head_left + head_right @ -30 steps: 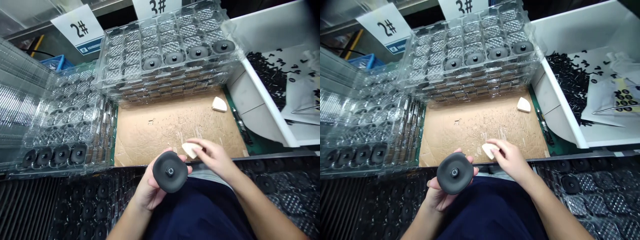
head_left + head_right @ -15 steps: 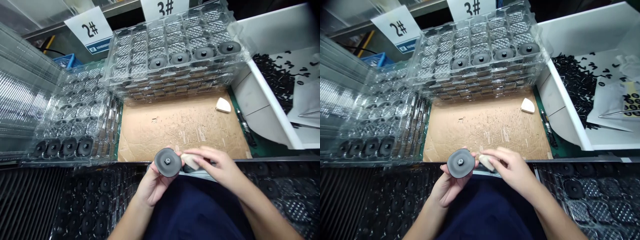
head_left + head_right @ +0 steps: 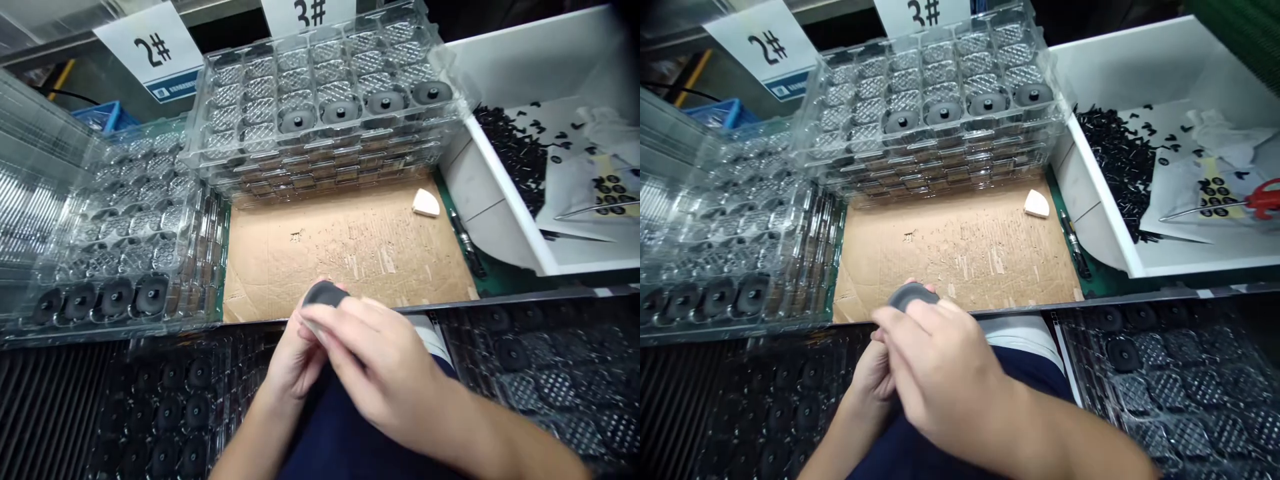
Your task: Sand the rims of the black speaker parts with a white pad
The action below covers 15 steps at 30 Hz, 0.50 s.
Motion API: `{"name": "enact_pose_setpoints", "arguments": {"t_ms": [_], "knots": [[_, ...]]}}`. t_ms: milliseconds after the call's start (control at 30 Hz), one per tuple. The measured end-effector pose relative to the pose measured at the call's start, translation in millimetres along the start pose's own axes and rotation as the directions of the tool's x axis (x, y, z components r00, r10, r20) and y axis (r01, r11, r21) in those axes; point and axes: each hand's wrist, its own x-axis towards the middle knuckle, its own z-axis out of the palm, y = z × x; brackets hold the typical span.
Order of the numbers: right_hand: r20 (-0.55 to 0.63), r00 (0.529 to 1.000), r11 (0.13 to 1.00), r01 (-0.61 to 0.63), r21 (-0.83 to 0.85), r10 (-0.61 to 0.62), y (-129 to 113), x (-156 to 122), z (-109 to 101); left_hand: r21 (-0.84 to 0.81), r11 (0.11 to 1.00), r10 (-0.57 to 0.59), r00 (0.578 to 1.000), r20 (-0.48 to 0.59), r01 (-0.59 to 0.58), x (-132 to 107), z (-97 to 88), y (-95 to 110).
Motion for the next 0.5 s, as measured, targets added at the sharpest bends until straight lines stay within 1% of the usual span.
{"name": "enact_pose_setpoints", "arguments": {"t_ms": [33, 67, 100, 167, 200, 233, 267, 300, 367, 400, 433, 467, 500], "knots": [[0.099, 0.995, 0.999, -0.023, 0.042, 0.019, 0.4, 2.2, 0.5, -0.016, 1.0, 0.02, 1.0, -0.016, -0.02, -0.6, -0.3, -0.8], [0.168, 0.985, 0.997, -0.05, 0.065, 0.039, 2.4, 4.4, 1.1, -0.035, 0.999, 0.034, 0.999, -0.025, -0.035, -0.8, 0.0, -1.8], [0.172, 0.984, 0.996, -0.062, 0.06, 0.05, 5.3, 6.8, 2.2, -0.049, 0.998, 0.041, 0.999, -0.03, -0.043, -0.7, 1.1, -2.7], [0.039, 0.999, 0.999, -0.037, -0.013, 0.037, 10.4, 10.5, 6.2, -0.064, 0.997, 0.032, 0.999, -0.022, -0.034, 0.0, 4.5, -3.3], [-0.029, 1.0, 0.999, -0.011, -0.042, 0.01, 11.7, 10.9, 7.9, -0.067, 0.997, 0.025, 1.0, -0.016, -0.026, 0.2, 6.0, -2.6], [-0.065, 0.998, 0.999, 0.019, -0.042, -0.022, 12.1, 9.6, 8.5, -0.067, 0.997, 0.026, 1.0, -0.011, -0.027, 0.0, 6.9, -1.2], [-0.053, 0.997, 0.999, 0.047, -0.013, -0.048, 11.7, 6.5, 7.2, -0.068, 0.997, 0.031, 1.0, -0.003, -0.031, -0.5, 7.0, 0.7], [0.004, 0.998, 0.998, 0.059, 0.033, -0.059, 10.7, 1.9, 3.8, -0.068, 0.997, 0.03, 0.999, 0.011, -0.029, -1.3, 6.4, 2.8], [0.136, 0.991, 0.997, 0.0, 0.083, -0.011, 8.4, -9.5, -7.9, -0.065, 0.998, 0.016, 0.999, 0.049, -0.013, -2.6, 4.2, 5.9], [0.171, 0.984, 0.997, -0.049, 0.052, 0.039, 7.3, -14.5, -14.6, -0.065, 0.998, 0.006, 0.998, 0.07, -0.002, -2.6, 3.6, 6.4], [0.18, 0.979, 0.995, -0.094, -0.013, 0.095, 6.3, -17.9, -20.5, -0.067, 0.998, 0.0, 0.997, 0.082, 0.005, -2.1, 3.7, 6.0], [0.156, 0.978, 0.987, -0.125, -0.096, 0.139, 5.5, -19.0, -24.6, -0.064, 0.998, -0.002, 0.997, 0.082, 0.007, -1.2, 4.7, 5.0], [0.103, 0.982, 0.973, -0.139, -0.185, 0.16, 5.1, -17.7, -26.5, -0.055, 0.998, 0.0, 0.997, 0.078, 0.004, 0.1, 6.4, 3.7]]}}
